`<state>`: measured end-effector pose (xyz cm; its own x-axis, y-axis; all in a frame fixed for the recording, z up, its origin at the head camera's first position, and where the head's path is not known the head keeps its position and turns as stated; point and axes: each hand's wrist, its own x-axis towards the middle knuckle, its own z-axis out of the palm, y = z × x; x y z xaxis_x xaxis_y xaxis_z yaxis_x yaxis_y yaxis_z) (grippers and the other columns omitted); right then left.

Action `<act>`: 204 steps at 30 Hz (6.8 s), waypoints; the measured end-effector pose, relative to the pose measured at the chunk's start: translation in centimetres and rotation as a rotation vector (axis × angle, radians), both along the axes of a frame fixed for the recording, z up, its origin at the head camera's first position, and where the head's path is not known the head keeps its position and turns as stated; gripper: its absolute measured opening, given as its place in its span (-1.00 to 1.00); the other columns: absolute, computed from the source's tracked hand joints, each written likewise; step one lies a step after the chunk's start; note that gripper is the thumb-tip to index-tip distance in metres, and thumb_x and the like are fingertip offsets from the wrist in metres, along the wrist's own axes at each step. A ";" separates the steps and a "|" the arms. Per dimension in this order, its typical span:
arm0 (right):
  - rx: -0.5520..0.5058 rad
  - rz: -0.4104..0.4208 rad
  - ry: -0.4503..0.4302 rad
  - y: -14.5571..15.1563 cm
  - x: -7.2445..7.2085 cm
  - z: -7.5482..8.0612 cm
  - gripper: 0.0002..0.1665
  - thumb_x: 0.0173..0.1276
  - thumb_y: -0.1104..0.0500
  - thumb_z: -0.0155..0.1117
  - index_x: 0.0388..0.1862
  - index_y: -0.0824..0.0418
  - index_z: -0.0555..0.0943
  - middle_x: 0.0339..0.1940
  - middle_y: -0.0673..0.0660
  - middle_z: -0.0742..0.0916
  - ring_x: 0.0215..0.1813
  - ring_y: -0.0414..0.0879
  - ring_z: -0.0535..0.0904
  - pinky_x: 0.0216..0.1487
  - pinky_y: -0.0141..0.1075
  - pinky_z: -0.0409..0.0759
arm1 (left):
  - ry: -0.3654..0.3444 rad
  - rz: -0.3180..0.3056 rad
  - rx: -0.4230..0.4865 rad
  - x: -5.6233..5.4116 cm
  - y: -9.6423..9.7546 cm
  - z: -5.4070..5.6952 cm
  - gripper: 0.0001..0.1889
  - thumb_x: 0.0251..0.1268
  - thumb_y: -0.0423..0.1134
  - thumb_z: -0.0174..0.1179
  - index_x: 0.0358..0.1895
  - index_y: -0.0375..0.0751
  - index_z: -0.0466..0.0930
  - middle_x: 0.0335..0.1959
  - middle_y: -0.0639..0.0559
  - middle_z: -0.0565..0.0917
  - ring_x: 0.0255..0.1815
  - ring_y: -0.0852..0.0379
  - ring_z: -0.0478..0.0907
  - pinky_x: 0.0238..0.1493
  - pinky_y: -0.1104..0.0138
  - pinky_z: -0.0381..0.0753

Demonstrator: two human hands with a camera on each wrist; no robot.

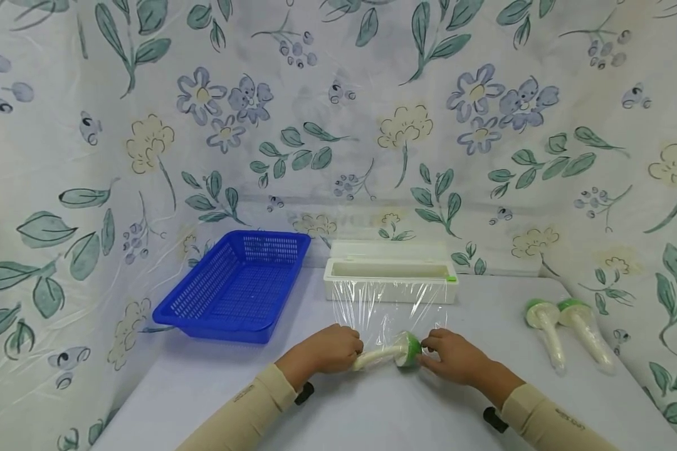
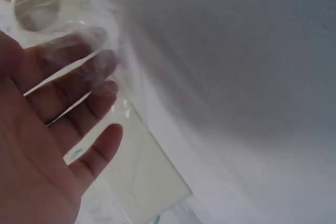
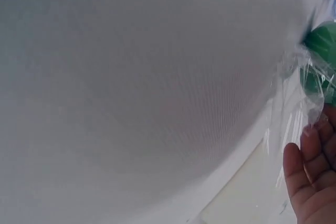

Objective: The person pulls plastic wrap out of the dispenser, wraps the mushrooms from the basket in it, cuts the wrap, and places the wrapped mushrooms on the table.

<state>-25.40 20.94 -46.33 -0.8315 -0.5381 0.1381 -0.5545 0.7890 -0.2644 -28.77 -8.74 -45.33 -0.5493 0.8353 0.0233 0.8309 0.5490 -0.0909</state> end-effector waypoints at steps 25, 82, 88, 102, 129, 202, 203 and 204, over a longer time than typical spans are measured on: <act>-0.076 -0.026 -0.155 -0.5 -2.4 -1.7 -0.81 0.53 0.11 0.05 -0.23 0.14 0.58 -0.23 -0.03 0.52 -0.16 -0.14 0.47 -0.08 -0.14 0.51 | -0.304 0.325 0.288 -1.7 -0.4 -1.0 -0.71 0.48 -0.15 0.06 0.13 -0.16 0.35 -0.35 0.08 0.57 -0.40 0.20 0.47 -0.27 0.25 0.52; -0.228 -0.306 -0.104 -2.9 -8.9 -0.7 -0.50 0.50 -0.03 0.10 0.31 0.16 0.40 0.13 0.17 0.61 0.20 0.11 0.49 0.16 0.06 0.42 | -0.099 0.239 0.409 -7.4 0.5 -1.3 -0.81 0.48 -0.34 0.03 0.08 -0.22 0.39 -0.08 -0.07 0.51 -0.08 0.01 0.56 -0.05 0.17 0.54; -0.164 -0.305 -0.103 -2.9 -9.7 -0.7 -0.49 0.50 -0.05 0.09 0.29 0.19 0.42 0.15 0.14 0.59 0.26 0.10 0.44 0.24 0.03 0.37 | -0.144 0.251 0.412 -8.7 0.7 -1.8 -0.86 0.45 -0.35 0.06 -0.01 -0.21 0.50 -0.10 -0.03 0.54 -0.07 0.02 0.55 -0.04 0.18 0.52; -0.076 -0.288 -0.055 -2.9 -9.6 -0.7 -0.41 0.47 -0.15 0.07 0.29 0.19 0.42 0.19 0.19 0.56 0.29 0.15 0.41 0.25 0.04 0.36 | -0.006 0.287 0.352 -9.7 1.7 -1.5 -0.88 0.22 -0.36 0.30 -0.19 -0.16 0.69 -0.27 -0.01 0.71 -0.19 0.00 0.61 -0.10 0.21 0.54; -0.394 -0.520 0.101 5.8 -10.9 -1.7 -0.41 0.43 -0.03 0.21 0.23 0.35 0.39 0.14 0.33 0.44 0.17 0.24 0.42 0.13 0.09 0.43 | 0.049 0.215 0.222 -10.2 5.1 4.3 -0.81 0.39 -0.34 0.08 -0.36 -0.09 0.68 -0.44 0.14 0.64 -0.43 0.23 0.52 -0.35 0.35 0.51; -0.536 -0.497 -0.010 6.5 -13.5 -1.7 -0.42 0.27 0.06 0.40 0.20 0.24 0.47 0.25 0.24 0.52 -0.04 0.12 0.60 -0.17 -0.10 0.61 | -0.148 0.235 0.220 -14.4 20.8 2.9 -0.84 0.48 -0.15 0.08 -0.05 -0.12 0.56 -0.19 0.09 0.60 -0.21 0.21 0.54 -0.19 0.38 0.54; -0.535 -0.498 -0.008 6.5 -13.4 -1.7 -0.42 0.27 0.07 0.40 0.20 0.25 0.47 0.25 0.24 0.52 -0.04 0.12 0.59 -0.17 -0.10 0.61 | -0.136 0.237 0.214 -14.3 20.8 2.8 -0.83 0.48 -0.15 0.08 -0.05 -0.11 0.56 -0.18 0.09 0.60 -0.19 0.20 0.55 -0.19 0.37 0.54; -0.531 -0.501 -0.004 6.5 -13.5 -1.7 -0.42 0.27 0.07 0.40 0.21 0.25 0.47 0.24 0.24 0.53 -0.04 0.12 0.59 -0.17 -0.10 0.61 | -0.127 0.237 0.211 -14.3 20.8 2.8 -0.84 0.47 -0.16 0.09 -0.04 -0.11 0.56 -0.18 0.09 0.60 -0.19 0.19 0.55 -0.18 0.36 0.55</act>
<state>-38.87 27.42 -48.02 -0.9616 0.0461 0.2705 -0.1580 0.7129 -0.6832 -43.10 12.03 -42.51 -0.7373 0.6679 0.1014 0.6753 0.7240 0.1410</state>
